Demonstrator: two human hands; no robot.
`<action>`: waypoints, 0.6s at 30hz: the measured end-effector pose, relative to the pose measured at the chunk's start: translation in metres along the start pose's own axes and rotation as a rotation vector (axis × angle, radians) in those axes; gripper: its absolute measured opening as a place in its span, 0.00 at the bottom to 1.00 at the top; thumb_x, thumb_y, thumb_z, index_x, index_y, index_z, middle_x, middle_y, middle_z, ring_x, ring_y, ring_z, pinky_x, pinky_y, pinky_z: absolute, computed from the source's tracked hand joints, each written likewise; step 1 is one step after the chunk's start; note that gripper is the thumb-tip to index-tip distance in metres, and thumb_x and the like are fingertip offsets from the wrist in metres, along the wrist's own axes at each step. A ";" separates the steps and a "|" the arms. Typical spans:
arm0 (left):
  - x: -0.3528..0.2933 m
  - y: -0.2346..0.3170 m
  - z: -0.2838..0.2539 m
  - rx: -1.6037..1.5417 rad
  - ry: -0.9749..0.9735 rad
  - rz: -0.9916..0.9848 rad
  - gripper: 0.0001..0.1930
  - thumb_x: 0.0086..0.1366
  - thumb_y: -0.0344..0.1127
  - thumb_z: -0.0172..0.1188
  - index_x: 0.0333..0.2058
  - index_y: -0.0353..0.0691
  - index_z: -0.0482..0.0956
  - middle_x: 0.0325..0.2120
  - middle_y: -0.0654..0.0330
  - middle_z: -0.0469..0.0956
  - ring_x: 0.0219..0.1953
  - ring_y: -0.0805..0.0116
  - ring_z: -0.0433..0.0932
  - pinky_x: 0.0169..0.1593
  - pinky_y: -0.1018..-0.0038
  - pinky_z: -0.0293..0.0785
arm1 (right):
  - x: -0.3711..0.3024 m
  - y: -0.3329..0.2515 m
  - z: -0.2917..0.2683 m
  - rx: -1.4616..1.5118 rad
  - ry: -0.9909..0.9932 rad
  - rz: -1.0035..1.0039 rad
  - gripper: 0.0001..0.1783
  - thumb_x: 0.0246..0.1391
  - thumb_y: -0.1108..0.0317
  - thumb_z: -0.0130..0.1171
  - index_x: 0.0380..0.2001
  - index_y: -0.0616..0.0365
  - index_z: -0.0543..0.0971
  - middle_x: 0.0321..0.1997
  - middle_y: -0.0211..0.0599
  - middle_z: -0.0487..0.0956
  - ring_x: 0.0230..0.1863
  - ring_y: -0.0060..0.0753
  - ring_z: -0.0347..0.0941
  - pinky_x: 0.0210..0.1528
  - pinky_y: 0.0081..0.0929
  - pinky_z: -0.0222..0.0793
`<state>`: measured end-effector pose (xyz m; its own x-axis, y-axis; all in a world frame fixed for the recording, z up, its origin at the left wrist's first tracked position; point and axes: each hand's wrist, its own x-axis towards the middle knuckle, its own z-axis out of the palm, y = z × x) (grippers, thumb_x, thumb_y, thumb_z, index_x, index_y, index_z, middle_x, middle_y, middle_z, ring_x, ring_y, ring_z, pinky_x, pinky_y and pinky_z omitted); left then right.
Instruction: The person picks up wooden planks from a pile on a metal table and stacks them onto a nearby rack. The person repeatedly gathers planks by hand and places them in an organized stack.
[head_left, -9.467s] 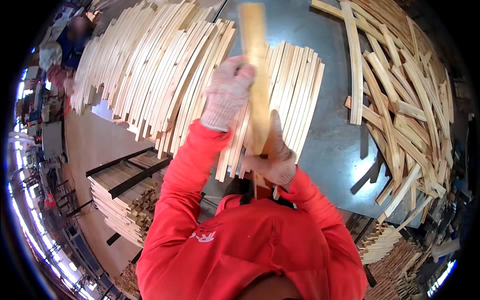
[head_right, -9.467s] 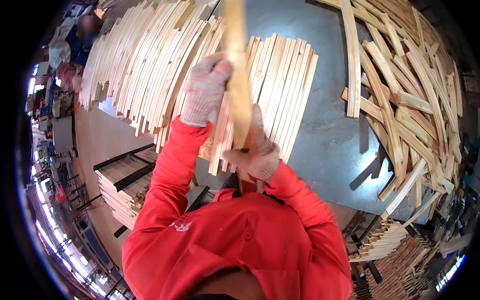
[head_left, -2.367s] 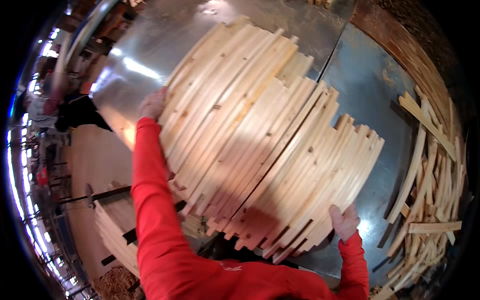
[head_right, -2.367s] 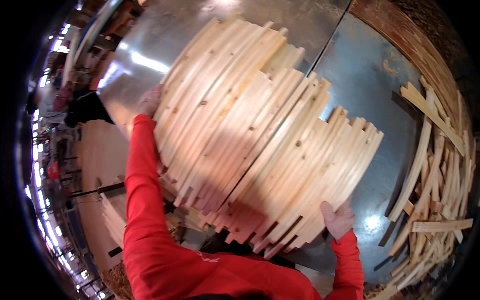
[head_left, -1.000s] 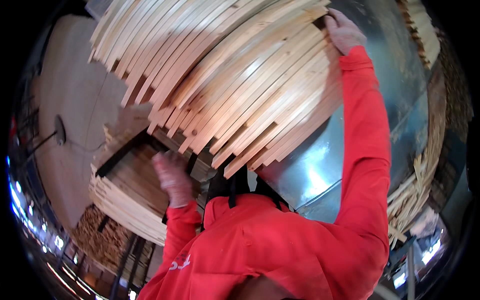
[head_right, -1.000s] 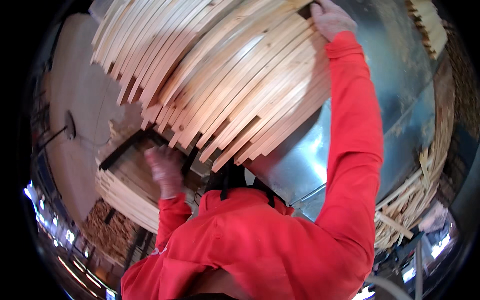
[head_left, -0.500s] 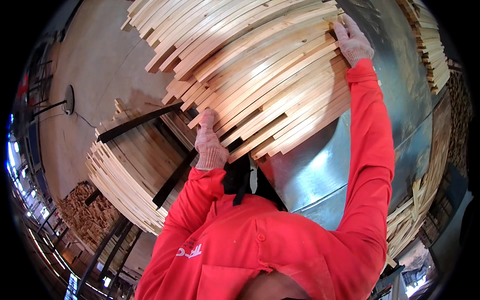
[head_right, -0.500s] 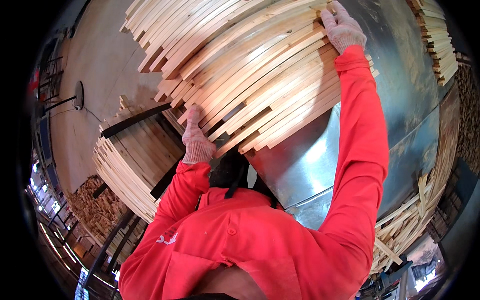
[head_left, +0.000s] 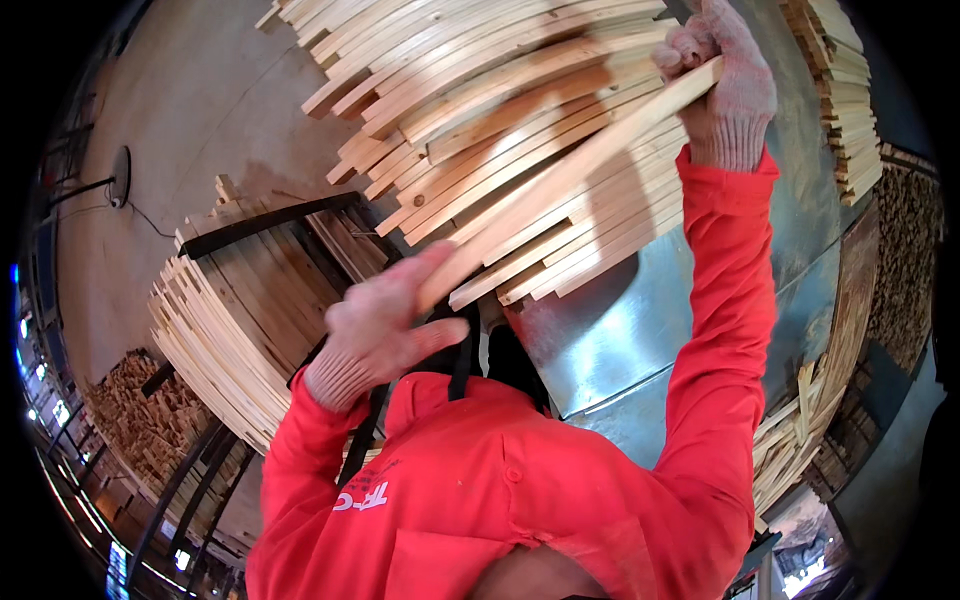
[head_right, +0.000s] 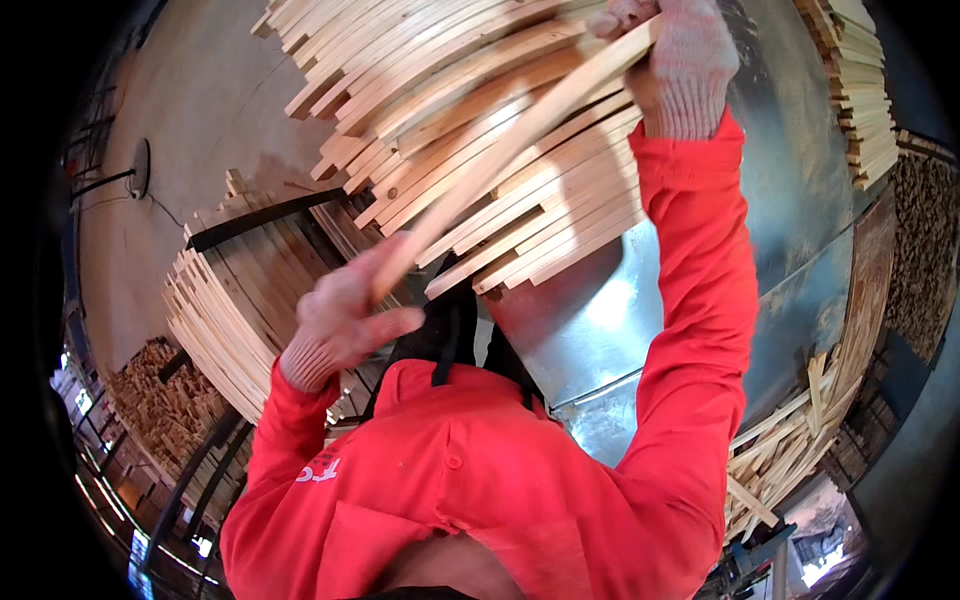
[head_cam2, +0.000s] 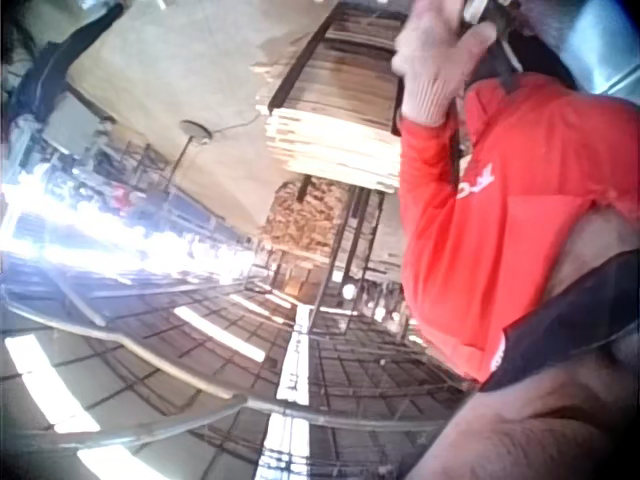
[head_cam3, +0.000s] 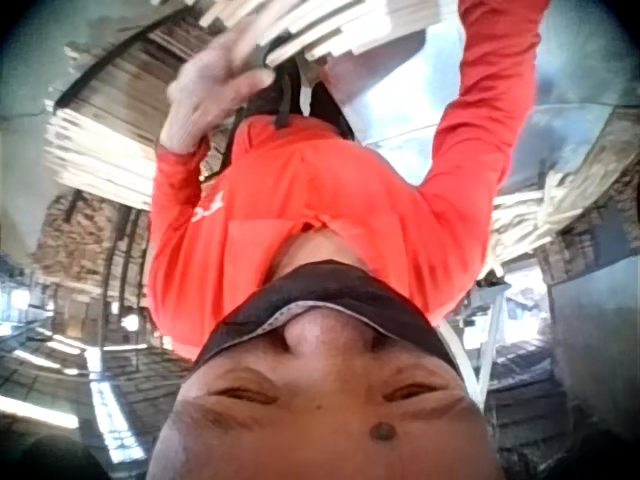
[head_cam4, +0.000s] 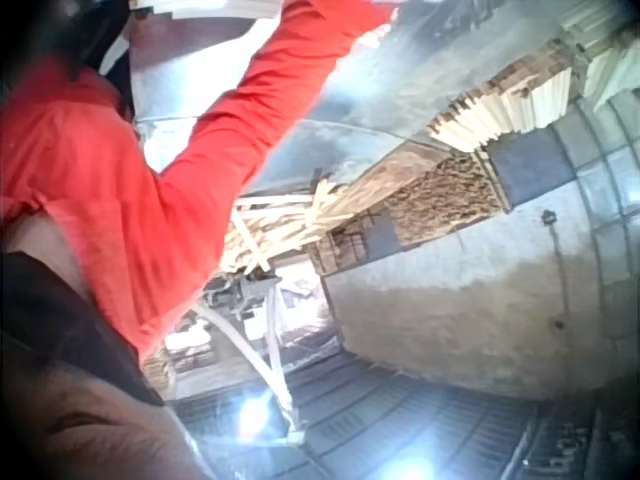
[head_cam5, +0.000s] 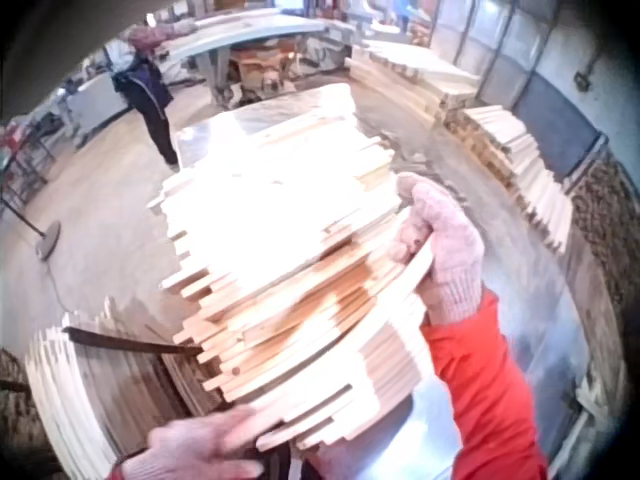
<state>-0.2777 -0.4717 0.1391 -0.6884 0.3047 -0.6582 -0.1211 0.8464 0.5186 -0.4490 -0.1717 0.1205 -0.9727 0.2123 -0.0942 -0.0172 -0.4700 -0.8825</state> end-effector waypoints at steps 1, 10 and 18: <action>0.010 0.006 0.009 -0.035 -0.142 -0.113 0.35 0.62 0.52 0.60 0.66 0.57 0.62 0.53 0.53 0.76 0.55 0.48 0.75 0.54 0.57 0.71 | -0.003 0.006 -0.017 -0.110 -0.059 -0.146 0.20 0.61 0.61 0.54 0.51 0.62 0.75 0.21 0.26 0.69 0.20 0.20 0.65 0.23 0.25 0.70; -0.012 -0.093 0.097 -1.121 0.591 -0.070 0.21 0.65 0.33 0.59 0.57 0.39 0.71 0.31 0.66 0.76 0.29 0.78 0.73 0.34 0.79 0.72 | -0.152 0.107 -0.182 -1.356 0.437 0.036 0.30 0.61 0.48 0.54 0.50 0.68 0.74 0.42 0.53 0.80 0.40 0.52 0.77 0.44 0.40 0.72; -0.137 -0.142 0.095 -1.106 1.215 -0.011 0.17 0.66 0.31 0.60 0.52 0.39 0.70 0.32 0.60 0.77 0.27 0.76 0.74 0.30 0.78 0.73 | -0.148 0.114 -0.153 -0.957 0.306 0.210 0.33 0.57 0.37 0.55 0.48 0.57 0.75 0.29 0.32 0.76 0.24 0.26 0.72 0.21 0.24 0.69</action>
<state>-0.0977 -0.5923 0.1038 -0.7434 -0.6513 -0.1522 -0.1829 -0.0209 0.9829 -0.2715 -0.1259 -0.0366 -0.8317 0.4769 -0.2844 0.4690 0.3291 -0.8196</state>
